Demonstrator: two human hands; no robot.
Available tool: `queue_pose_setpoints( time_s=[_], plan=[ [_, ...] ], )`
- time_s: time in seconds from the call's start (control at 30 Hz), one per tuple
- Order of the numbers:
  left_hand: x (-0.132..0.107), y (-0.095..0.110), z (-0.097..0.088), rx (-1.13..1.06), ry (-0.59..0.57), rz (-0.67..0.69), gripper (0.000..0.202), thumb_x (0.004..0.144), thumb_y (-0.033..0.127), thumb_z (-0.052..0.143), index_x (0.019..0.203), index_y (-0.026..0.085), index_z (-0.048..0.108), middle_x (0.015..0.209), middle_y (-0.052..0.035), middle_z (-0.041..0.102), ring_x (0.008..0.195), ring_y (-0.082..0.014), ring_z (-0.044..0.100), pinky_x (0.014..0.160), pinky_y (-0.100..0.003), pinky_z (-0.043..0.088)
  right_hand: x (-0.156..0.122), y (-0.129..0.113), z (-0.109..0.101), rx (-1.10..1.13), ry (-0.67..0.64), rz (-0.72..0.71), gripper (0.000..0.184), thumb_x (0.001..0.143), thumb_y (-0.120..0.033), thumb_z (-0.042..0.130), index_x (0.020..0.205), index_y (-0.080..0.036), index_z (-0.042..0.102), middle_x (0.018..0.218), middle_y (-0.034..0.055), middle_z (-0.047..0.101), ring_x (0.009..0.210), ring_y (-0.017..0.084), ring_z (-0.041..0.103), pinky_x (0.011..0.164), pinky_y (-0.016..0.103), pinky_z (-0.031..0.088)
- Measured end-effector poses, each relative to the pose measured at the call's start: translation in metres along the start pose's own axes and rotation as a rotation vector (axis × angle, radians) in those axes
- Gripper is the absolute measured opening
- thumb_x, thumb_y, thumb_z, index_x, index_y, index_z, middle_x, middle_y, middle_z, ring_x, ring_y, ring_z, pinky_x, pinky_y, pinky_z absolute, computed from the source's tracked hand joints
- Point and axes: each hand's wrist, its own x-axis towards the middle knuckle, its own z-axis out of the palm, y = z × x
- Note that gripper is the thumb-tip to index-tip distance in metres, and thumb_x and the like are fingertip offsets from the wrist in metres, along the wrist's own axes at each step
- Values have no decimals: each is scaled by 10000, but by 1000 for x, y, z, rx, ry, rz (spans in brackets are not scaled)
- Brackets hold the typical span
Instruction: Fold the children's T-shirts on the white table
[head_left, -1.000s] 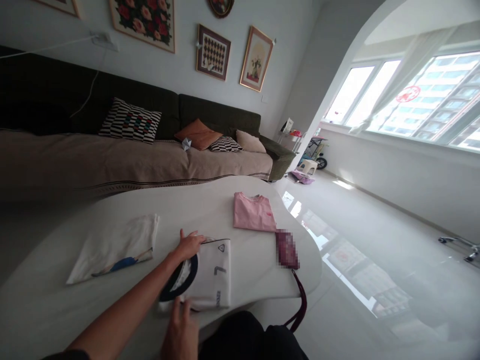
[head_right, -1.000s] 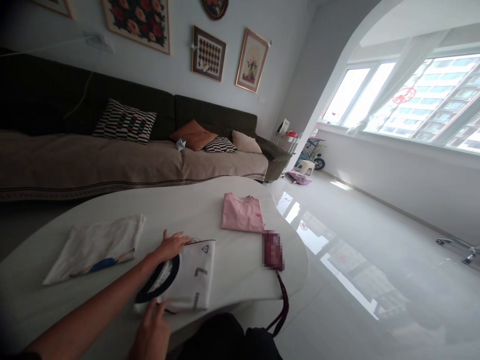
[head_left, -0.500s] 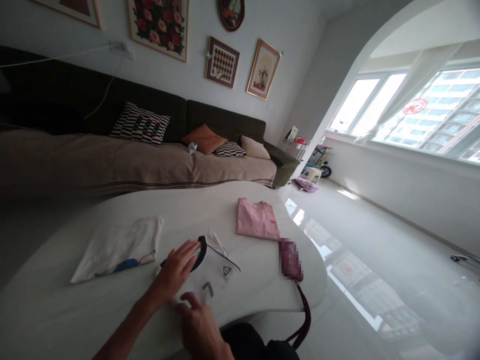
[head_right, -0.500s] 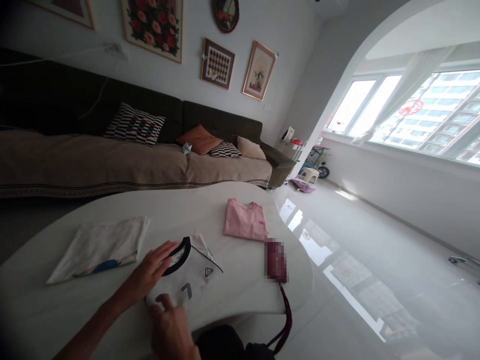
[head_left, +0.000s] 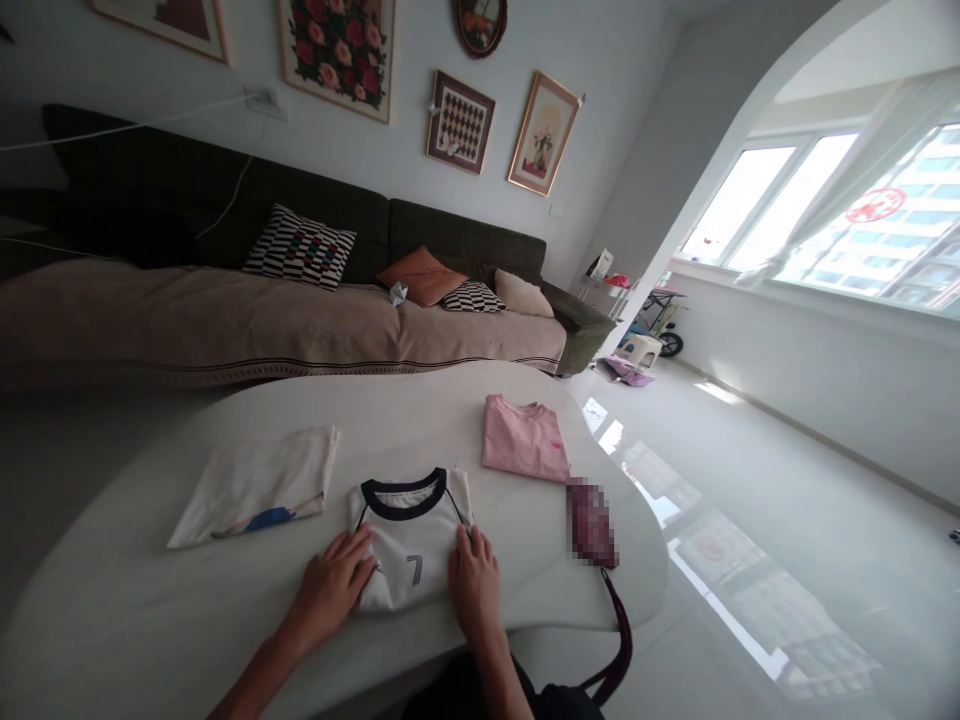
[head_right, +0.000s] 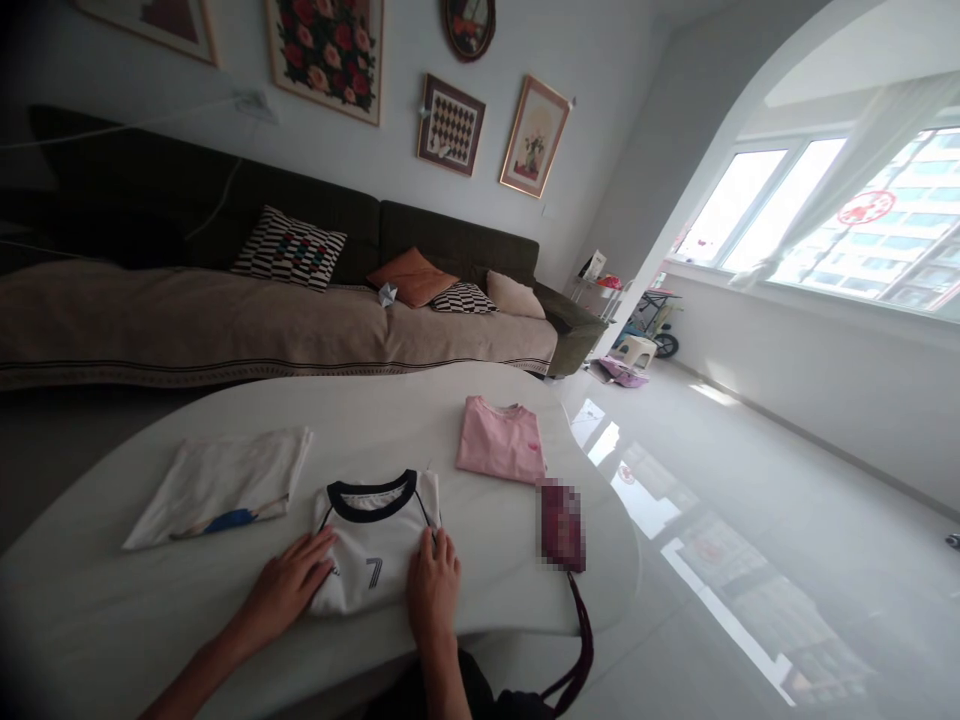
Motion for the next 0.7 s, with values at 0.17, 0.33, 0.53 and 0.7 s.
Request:
queue_pose_setpoints(
  time_s=[0.17,0.33,0.53,0.7],
  plan=[
    [9,-10,1,-210,139,-1,368,821,358,356,992,158,614,1036,-106,651,982,-209,603,897,-321,446,-65,1,16,112,199,103,355,828,-252,454,1166,-199,550,1124,124,564,1028,279,529,849,391,448],
    [-10,-21,26,-193,171,-115,400,729,364,454,1039,139,568,1007,-127,648,945,-245,617,851,-338,459,-79,14,19,295,311,285,311,829,-292,406,1086,-172,535,1000,144,571,891,265,593,715,347,491],
    [1,-12,7,-599,-77,-291,422,647,428,596,954,139,605,871,-79,699,856,-251,649,748,-296,500,-47,23,-4,453,141,358,260,698,-251,505,927,-145,571,703,67,593,653,229,594,594,307,453],
    [-7,5,-8,-886,-289,-347,480,638,574,614,830,137,652,779,-55,707,830,-272,646,745,-317,511,-52,35,-2,632,126,349,147,682,-299,512,696,-178,595,567,-4,542,542,155,526,533,241,407]
  ],
)
